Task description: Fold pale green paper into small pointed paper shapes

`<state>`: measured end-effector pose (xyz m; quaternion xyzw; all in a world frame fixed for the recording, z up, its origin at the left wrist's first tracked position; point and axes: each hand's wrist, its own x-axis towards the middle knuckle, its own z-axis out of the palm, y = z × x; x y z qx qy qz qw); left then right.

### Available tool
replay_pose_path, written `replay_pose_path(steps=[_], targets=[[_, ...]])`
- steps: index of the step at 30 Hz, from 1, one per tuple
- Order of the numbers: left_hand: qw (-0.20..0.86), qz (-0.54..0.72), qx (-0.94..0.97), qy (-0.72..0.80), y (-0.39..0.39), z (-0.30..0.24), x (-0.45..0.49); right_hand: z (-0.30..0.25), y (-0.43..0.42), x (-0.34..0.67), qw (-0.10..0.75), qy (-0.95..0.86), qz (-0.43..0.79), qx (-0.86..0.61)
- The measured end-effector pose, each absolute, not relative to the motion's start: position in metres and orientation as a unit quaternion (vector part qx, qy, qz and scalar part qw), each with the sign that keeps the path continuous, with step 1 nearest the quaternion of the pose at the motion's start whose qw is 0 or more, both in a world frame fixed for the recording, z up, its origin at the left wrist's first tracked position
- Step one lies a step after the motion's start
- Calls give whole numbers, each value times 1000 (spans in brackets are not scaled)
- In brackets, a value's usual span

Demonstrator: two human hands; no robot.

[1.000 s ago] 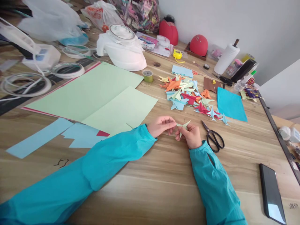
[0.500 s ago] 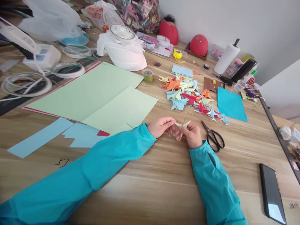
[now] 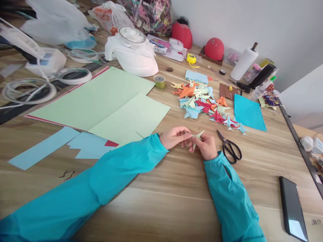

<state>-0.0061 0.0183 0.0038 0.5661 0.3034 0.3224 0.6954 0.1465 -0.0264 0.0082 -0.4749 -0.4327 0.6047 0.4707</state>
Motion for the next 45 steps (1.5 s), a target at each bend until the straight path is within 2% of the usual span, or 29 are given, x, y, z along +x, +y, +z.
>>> replay_pose_path(steps=[6, 24, 36, 45], targets=[[704, 306, 563, 306, 20, 1, -7, 9, -27, 147, 449, -458, 598, -481], [780, 317, 451, 296, 25, 1, -10, 7, -26, 147, 482, -411, 602, -487], [696, 323, 570, 293, 17, 0, -7, 9, -27, 147, 457, -453, 596, -480], [737, 284, 541, 287, 23, 3, -10, 7, -26, 150, 454, -430, 622, -471]])
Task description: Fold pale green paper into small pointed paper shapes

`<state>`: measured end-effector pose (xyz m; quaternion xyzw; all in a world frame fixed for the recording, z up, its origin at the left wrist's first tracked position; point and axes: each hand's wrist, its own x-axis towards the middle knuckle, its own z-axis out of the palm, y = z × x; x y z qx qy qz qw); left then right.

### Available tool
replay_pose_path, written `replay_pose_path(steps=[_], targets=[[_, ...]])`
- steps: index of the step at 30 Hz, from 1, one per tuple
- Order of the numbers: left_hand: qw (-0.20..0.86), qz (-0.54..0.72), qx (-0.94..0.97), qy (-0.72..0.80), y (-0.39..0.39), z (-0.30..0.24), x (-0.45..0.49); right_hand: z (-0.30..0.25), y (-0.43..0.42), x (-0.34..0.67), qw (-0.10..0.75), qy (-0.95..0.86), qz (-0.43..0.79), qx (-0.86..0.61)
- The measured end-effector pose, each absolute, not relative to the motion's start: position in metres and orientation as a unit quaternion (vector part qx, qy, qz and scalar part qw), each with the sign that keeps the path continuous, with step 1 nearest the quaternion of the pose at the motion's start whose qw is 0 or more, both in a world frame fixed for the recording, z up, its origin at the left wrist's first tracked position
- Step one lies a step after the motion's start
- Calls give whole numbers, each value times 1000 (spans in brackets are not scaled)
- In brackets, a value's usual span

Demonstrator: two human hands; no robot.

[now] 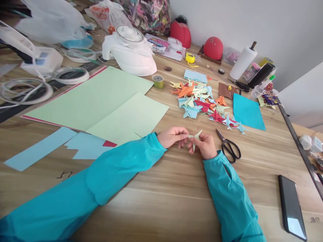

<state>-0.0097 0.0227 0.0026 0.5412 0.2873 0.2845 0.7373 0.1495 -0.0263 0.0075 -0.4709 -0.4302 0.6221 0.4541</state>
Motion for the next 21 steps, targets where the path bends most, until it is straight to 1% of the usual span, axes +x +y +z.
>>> replay_pose_path(steps=[8, 21], targets=[[753, 266, 540, 265, 26, 2, -11, 8, -26, 152, 460, -414, 636, -459], [737, 306, 530, 285, 26, 1, -11, 7, -25, 152, 476, -401, 628, -467]])
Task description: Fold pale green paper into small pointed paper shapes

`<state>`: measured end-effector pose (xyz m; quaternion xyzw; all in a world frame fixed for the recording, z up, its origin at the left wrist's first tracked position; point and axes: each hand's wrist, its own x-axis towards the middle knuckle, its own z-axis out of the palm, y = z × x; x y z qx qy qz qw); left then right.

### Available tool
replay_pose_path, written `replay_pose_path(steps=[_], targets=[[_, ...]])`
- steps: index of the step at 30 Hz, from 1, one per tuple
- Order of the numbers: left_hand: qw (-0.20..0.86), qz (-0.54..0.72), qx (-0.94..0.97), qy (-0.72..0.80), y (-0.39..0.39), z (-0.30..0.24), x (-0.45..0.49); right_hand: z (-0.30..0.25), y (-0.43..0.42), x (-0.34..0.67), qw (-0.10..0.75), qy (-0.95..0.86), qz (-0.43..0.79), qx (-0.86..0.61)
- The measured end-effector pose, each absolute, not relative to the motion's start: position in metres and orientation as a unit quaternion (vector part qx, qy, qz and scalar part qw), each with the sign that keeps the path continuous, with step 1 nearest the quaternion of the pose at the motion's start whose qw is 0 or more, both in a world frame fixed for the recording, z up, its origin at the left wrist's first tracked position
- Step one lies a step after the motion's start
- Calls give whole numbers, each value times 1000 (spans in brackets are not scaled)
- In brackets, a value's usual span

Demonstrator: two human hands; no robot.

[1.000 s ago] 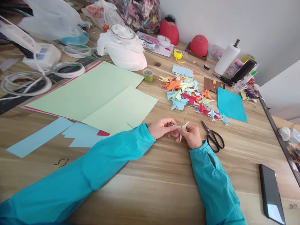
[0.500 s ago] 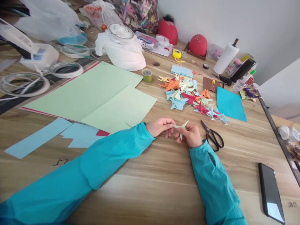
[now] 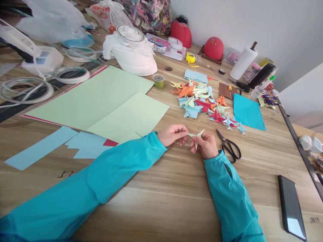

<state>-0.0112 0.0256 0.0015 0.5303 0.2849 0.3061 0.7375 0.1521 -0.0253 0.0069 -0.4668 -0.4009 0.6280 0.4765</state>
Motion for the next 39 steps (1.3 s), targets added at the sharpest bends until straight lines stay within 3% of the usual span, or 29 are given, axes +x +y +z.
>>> replay_pose_path(steps=[22, 30, 39], targets=[[756, 310, 511, 267, 25, -1, -11, 7, -25, 152, 487, -394, 623, -468], [693, 305, 592, 274, 19, 1, -9, 7, -26, 150, 464, -428, 620, -466], [696, 296, 590, 283, 20, 0, -9, 6, -26, 151, 452, -436, 617, -474]])
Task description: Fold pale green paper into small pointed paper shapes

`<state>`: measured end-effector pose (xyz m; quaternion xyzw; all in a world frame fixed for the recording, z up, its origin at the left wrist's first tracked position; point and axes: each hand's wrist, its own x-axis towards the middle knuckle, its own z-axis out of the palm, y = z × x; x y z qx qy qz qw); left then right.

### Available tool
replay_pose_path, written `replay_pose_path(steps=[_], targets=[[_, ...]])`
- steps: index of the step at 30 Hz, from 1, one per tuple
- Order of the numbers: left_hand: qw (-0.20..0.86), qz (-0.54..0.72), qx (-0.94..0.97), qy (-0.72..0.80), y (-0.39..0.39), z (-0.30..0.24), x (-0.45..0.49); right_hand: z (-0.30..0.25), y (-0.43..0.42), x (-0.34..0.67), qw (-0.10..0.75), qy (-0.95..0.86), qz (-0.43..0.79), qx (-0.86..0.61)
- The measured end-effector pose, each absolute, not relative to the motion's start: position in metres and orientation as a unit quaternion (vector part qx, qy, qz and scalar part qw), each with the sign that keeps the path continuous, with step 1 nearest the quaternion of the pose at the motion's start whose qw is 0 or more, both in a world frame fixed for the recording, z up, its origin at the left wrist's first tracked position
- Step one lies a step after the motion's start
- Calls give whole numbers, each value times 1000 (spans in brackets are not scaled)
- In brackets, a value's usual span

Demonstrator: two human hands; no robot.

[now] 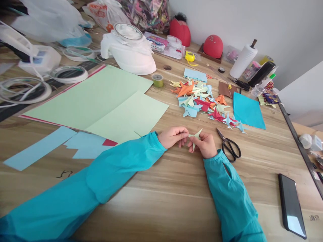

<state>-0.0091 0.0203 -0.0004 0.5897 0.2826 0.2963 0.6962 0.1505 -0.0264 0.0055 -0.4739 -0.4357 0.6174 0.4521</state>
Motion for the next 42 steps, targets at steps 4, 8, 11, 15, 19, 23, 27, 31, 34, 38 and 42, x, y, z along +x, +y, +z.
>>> replay_pose_path(steps=[4, 8, 11, 15, 19, 23, 27, 31, 34, 38, 42], targets=[[700, 290, 589, 280, 21, -2, -10, 5, -26, 151, 454, -418, 629, -473], [710, 292, 578, 276, 22, -2, -10, 7, -26, 151, 463, -410, 631, -468], [726, 304, 550, 277, 23, -2, -11, 9, -25, 152, 477, -394, 628, -472], [743, 324, 515, 279, 23, 1, -11, 10, -24, 153, 495, -374, 624, -476], [718, 338, 535, 289, 21, 1, -9, 8, -25, 152, 481, -390, 625, -476], [706, 339, 549, 293, 21, 0, -9, 7, -25, 151, 478, -396, 624, -475], [706, 339, 551, 289, 21, 1, -9, 8, -25, 151, 476, -397, 623, -478], [708, 341, 549, 284, 21, 2, -10, 9, -25, 150, 476, -399, 621, -478], [713, 341, 544, 282, 22, 2, -10, 9, -25, 150, 477, -401, 621, -475], [728, 331, 533, 278, 22, 1, -10, 7, -25, 151, 477, -401, 623, -473], [737, 326, 521, 282, 23, 0, -10, 7, -25, 151, 475, -406, 619, -476]])
